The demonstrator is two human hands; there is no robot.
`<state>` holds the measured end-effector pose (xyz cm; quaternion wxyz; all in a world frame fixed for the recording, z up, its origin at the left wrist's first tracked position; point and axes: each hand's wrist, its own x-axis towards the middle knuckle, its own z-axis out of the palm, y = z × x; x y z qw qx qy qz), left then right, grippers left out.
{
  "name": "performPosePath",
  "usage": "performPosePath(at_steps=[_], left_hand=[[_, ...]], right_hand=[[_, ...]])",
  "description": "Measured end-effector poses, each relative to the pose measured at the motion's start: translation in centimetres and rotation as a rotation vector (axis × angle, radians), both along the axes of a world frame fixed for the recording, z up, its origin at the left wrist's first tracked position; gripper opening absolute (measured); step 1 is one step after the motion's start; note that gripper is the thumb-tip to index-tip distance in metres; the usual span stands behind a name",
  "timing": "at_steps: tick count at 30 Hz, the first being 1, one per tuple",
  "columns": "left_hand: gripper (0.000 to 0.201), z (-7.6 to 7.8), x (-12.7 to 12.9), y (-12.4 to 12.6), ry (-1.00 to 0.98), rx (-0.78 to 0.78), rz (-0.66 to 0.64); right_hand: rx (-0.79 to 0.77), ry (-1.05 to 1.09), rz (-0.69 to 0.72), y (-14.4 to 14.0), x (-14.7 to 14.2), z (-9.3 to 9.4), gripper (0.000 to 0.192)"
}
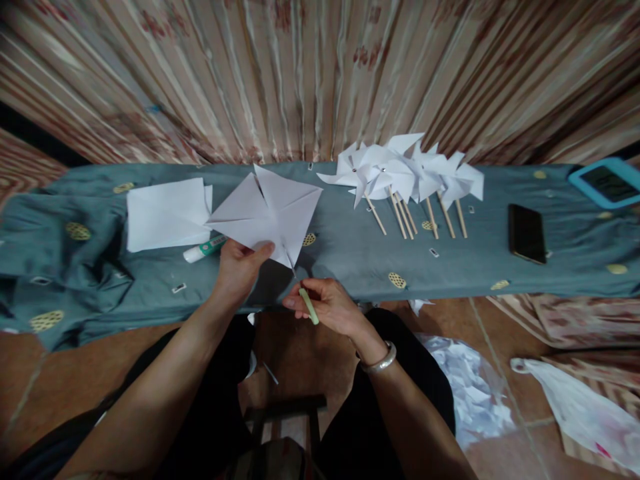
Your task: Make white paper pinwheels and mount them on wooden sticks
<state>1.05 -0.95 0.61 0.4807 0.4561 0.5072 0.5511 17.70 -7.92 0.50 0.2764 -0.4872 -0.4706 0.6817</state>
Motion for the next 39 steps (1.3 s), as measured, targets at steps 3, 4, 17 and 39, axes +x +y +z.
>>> performPosePath(at_steps=[3, 4, 17, 39], left_hand=[[0.024, 0.12, -0.05, 0.01, 0.016, -0.002, 0.003], [0.023, 0.14, -0.07, 0.01, 0.020, -0.003, 0.005], [0.027, -0.07, 0.14, -0.15, -0.008, 0.012, -0.028], [0.024, 0.10, 0.15, -0.55, 0.001, -0.007, -0.048]], right_hand=[[0.008, 0.016, -0.013, -0.04, -0.01, -0.19, 0.041], [0.008, 0.020, -0.015, -0.05, -0.02, -0.25, 0.040], [0.015, 0.014, -0.047, -0.09, -0.02, -0.30, 0.039], [-0.047, 0.037, -0.105, 0.20, -0.38, -0.04, 0.042]])
